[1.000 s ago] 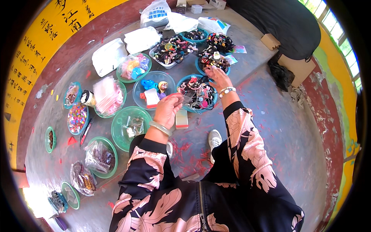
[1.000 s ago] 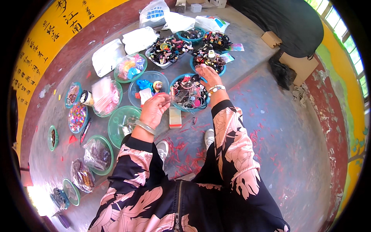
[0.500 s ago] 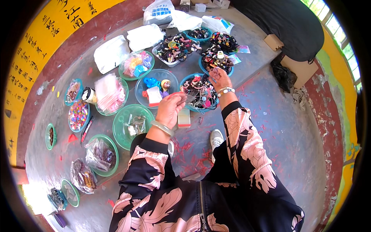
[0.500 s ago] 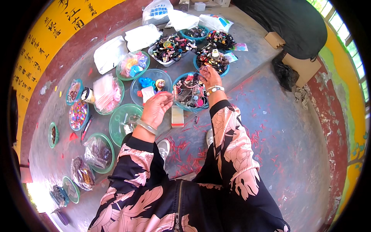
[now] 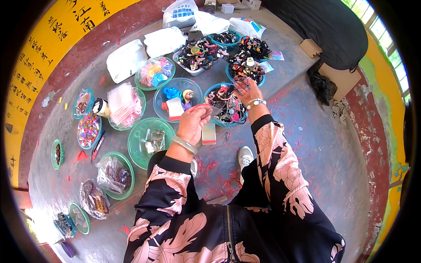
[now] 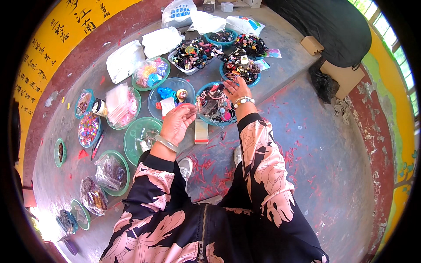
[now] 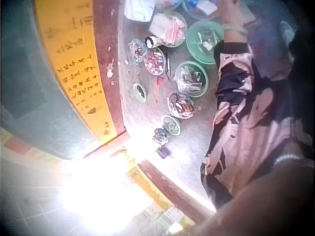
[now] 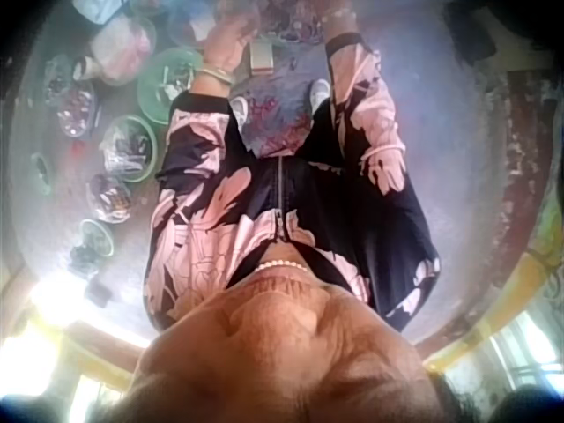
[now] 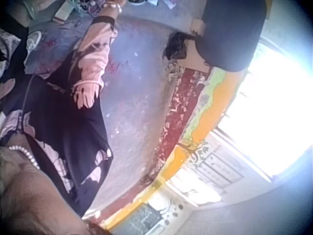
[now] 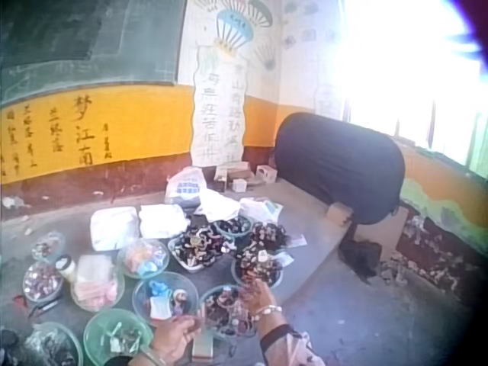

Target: The person sits on the floor and sorts through various hair accessories, including hair clips and small toys. They pick up items from bowls, place them into small plastic bags, and seal the bags.

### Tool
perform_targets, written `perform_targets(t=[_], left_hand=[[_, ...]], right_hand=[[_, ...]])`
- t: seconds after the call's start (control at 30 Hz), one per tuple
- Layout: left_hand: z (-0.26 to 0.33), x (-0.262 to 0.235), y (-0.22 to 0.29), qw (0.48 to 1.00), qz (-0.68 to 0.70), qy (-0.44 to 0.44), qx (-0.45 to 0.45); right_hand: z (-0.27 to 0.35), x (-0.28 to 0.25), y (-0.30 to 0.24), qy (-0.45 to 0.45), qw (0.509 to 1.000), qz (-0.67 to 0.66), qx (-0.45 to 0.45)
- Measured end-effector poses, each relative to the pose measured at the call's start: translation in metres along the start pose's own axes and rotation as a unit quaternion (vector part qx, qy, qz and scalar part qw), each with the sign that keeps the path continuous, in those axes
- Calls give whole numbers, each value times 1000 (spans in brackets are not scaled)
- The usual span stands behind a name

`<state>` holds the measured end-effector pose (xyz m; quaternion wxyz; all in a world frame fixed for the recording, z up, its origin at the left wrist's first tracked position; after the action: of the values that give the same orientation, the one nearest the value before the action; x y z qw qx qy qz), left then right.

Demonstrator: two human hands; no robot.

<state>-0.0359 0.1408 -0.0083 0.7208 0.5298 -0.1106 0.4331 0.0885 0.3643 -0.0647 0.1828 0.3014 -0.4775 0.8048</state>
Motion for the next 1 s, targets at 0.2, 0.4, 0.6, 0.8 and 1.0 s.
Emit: perform_targets(t=[0.2,0.4,0.6,0.8,1.0], left_hand=[[-2,3,-1,1000,1,-5,-3],[0,-2,0,1000,3,-4,4],[-1,0,-1,1000,0,-8,2],[-1,-2,-1,1000,-5,-8,4],[1,4,1,998,-56,-23,11]], right_hand=[[-17,-9,-1,13,999,-19,-41],[1,6,1,-13,1000,-6,-3],[-13,-2,-1,-34,998,50,-19],[-13,5,3,-70,996,-36,-50],[3,26,-3,-103,992,-60,-28]])
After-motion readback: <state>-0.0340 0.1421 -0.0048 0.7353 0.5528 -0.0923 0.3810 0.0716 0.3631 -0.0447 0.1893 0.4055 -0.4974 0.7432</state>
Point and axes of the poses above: each hand's wrist, its own z-axis away from the middle knuckle, its own x-axis out of the palm, y = z × x, the point moved 6 cm from there along -z, towards the middle knuckle, and after that the axes turned 8 degrees about -x, right-handed, at the moved point
